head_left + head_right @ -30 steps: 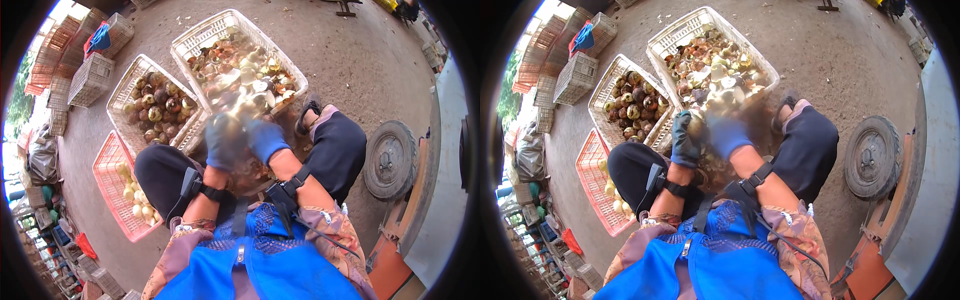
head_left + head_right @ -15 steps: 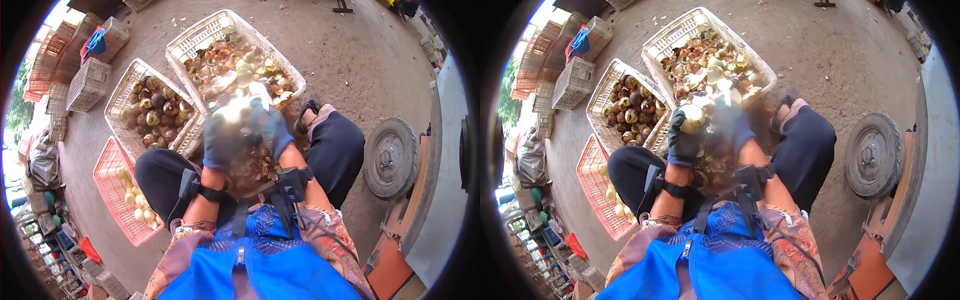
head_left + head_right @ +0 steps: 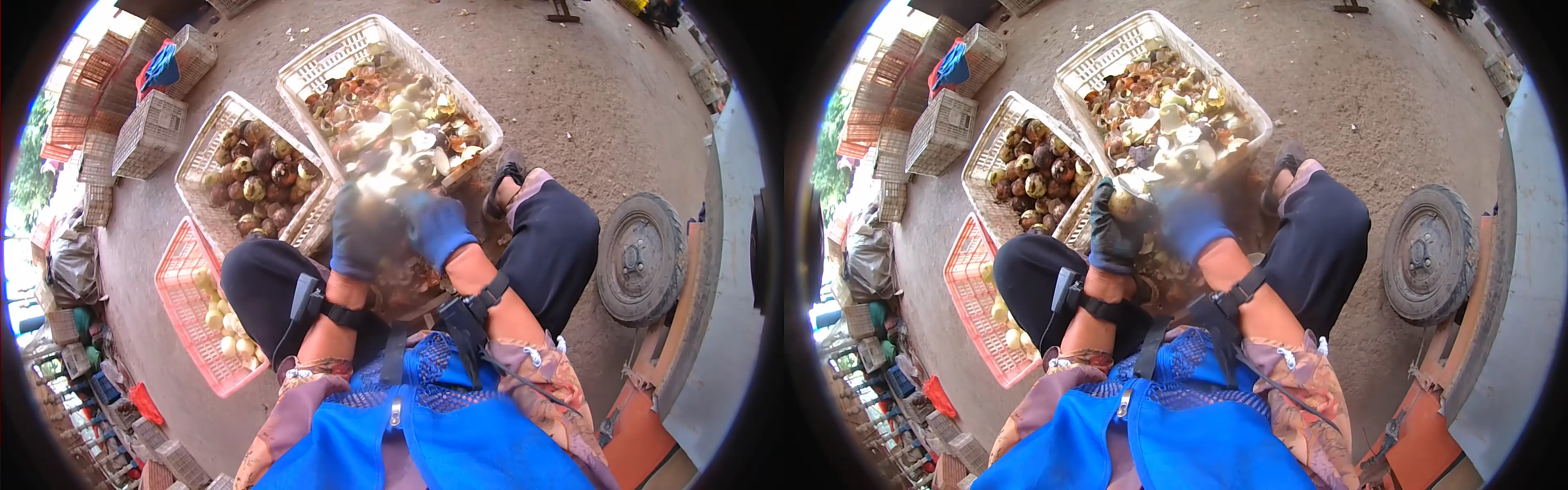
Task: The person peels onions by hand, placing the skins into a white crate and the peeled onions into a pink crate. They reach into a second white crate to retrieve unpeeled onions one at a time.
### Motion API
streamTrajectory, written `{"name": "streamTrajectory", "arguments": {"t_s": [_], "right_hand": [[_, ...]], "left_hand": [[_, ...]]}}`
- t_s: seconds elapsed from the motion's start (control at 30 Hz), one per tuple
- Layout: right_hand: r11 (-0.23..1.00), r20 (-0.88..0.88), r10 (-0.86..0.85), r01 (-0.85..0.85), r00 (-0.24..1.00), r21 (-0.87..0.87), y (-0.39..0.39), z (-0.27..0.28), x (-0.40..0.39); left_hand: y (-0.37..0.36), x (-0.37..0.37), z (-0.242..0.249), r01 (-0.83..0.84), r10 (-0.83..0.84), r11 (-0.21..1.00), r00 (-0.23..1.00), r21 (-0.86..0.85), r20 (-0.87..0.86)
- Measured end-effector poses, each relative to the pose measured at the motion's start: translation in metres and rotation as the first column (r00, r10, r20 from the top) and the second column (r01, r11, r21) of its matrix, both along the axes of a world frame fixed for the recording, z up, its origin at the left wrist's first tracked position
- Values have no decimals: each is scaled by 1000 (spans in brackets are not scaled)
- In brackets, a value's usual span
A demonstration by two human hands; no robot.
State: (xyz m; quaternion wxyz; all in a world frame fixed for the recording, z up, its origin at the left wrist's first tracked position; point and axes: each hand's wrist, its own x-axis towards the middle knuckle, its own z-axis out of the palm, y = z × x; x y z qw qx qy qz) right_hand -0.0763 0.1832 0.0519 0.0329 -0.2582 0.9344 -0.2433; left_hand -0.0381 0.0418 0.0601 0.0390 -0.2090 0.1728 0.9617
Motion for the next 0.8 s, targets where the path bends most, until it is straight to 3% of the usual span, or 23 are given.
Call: {"name": "streamTrajectory", "arguments": {"t_s": [0.1,0.17,0.2,0.23,0.27,0.3,0.33,0.37,0.4,0.43,0.47,0.5,0.53,0.57,0.6,0.63,0.67,0.7,0.73,0.77,0.8], "right_hand": [[997,-32,4,-1,999,74,-3,10,-9],[994,-46,10,-5,999,105,-5,13,-14],[991,-59,16,-7,998,136,-6,13,-16],[991,-57,17,-9,998,136,-6,8,-22],[991,53,-16,8,998,134,-6,5,-30],[991,162,-49,28,985,131,-7,4,-38],[958,325,-285,263,902,113,-4,3,-44],[957,323,-288,265,901,115,2,-5,-45],[958,308,-196,249,931,-143,10,-16,-42],[894,267,-110,212,958,-394,14,-23,-42],[774,636,-133,481,760,-412,11,-9,-44],[774,631,-130,476,765,-417,13,-20,-44],[729,561,56,350,826,-588,18,-43,-41],[643,454,230,216,861,-735,20,-45,-37],[624,297,306,45,904,-780,20,-46,-33],[621,291,306,42,906,-782,15,-44,-28],[609,237,279,19,930,-793,10,-42,-23],[596,181,253,-6,950,-803,6,-39,-17],[623,343,238,128,909,-771,6,-34,-8],[620,335,241,121,911,-775,8,-30,-8],[634,440,273,185,855,-751,10,-27,-8]], "left_hand": [[-1,0,3,24,-7,991,991,-134,132],[-14,1,-25,58,-56,997,998,59,-40],[-15,3,-36,57,-54,997,998,60,-38],[-15,5,-46,-23,-101,814,979,-581,-179],[-13,6,-45,-190,-226,273,940,-943,-255],[-9,6,-44,-189,-229,270,940,-944,-254],[-5,6,-43,-158,-183,415,950,-896,-253],[0,5,-37,-133,-132,554,961,-822,-245],[-1,2,-26,-205,-235,330,927,-921,-291],[-2,3,-23,-207,-233,331,928,-921,-292],[-5,3,-20,-163,-260,306,933,-938,-247],[-7,2,-18,-120,-287,278,937,-953,-202],[-11,1,-32,-10,-264,354,958,-935,-110],[-11,2,-25,-14,-264,352,958,-936,-113],[-11,3,-17,-82,-285,234,947,-969,-149],[-11,4,-9,-154,-310,113,933,-982,-182],[-12,3,-5,-159,-310,110,932,-981,-186],[-13,4,0,-241,-327,-62,922,-969,-208],[-13,4,6,-315,-347,-232,911,-920,-224],[-8,5,22,-322,-347,-236,909,-917,-230],[-2,5,46,-302,-289,3,912,-953,-290]]}}
